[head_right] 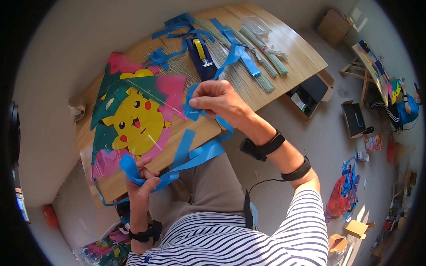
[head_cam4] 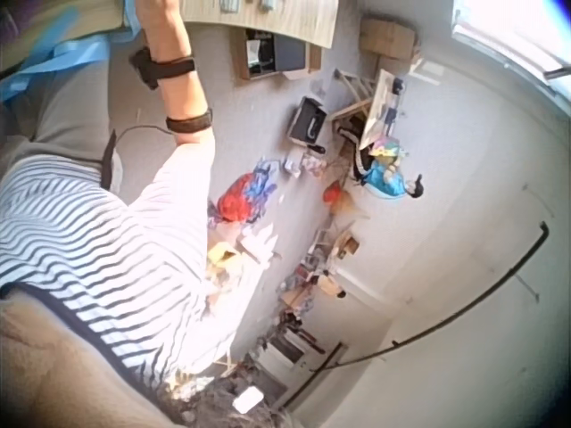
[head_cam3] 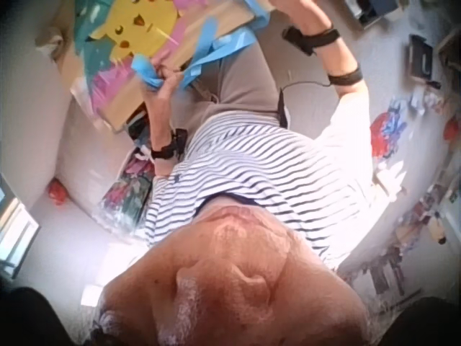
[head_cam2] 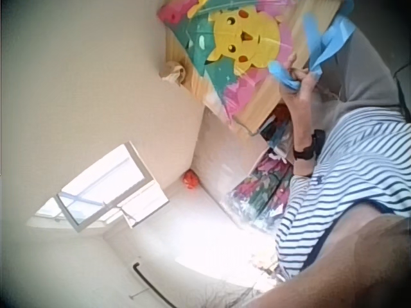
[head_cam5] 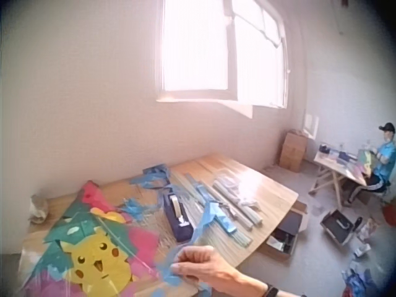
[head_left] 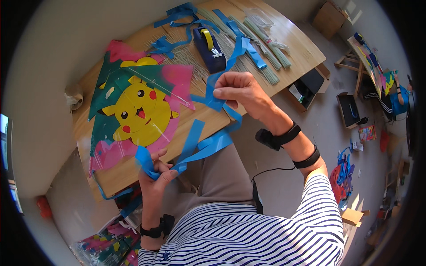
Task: The recorder is assembling Pikachu-themed kites, attaching plastic ribbon tails with adhesive tape.
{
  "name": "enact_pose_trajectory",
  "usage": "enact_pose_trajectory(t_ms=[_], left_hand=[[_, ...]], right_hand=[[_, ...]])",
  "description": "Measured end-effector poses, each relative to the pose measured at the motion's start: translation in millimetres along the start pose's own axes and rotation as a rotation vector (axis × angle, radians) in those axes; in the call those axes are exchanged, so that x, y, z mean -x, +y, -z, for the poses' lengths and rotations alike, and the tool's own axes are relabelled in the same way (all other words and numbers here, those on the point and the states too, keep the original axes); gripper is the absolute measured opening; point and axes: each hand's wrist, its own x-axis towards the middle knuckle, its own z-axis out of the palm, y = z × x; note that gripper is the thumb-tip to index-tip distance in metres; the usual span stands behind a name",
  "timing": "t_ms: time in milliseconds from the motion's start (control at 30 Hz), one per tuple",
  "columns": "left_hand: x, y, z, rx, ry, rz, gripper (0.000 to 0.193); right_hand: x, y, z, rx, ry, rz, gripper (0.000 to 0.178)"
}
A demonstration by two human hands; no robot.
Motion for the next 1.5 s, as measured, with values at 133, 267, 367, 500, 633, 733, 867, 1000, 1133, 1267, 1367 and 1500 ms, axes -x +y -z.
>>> enact_pose_trajectory(t_ms=[133,267,367,500,633,733,867,1000,1133,1267,1367,1500], left_hand=[[12,14,-9,0.129,-0.044,-0.084,0.037],[47,-2,15,0.181,0.007,-0.065,0.025],[66,8,39,0.313,-0.010,-0.023,0.016],[82,27,58,0.413,0.042,0.036,0.023],[82,25,87,0.469,0.178,-0.054,0.018],[84,1,120,0.457,0.284,-0.051,0.018],[80,-24,122,0.591,0.370,0.048,0.015],[63,-45,138,0.506,0.358,0.115,0.014],[17,-107,175,-0.156,0.337,0.078,0.019],[-35,-164,189,-0.888,0.424,-0.108,0.040],[-50,-169,172,-1.026,0.416,0.017,0.050],[-64,-180,188,-1.095,0.425,0.004,0.058]], right_hand=[[50,-11,-115,0.096,-0.446,-0.015,0.016],[66,-15,-165,0.012,-0.483,-0.020,0.019],[56,12,-163,0.033,-0.348,0.076,0.044],[67,68,-200,0.262,-0.514,0.175,0.054],[85,94,-208,0.459,-0.745,-0.182,0.027],[84,96,-197,0.525,-0.774,-0.205,0.019],[77,94,-192,0.508,-0.633,-0.291,0.018],[60,97,-185,0.564,-0.465,-0.298,0.018],[17,128,-162,0.957,-0.259,0.178,0.032],[-53,171,-123,1.327,-0.079,0.438,0.054],[-69,175,-111,1.387,-0.033,0.223,0.060],[-49,189,-119,1.568,-0.028,0.202,0.062]])
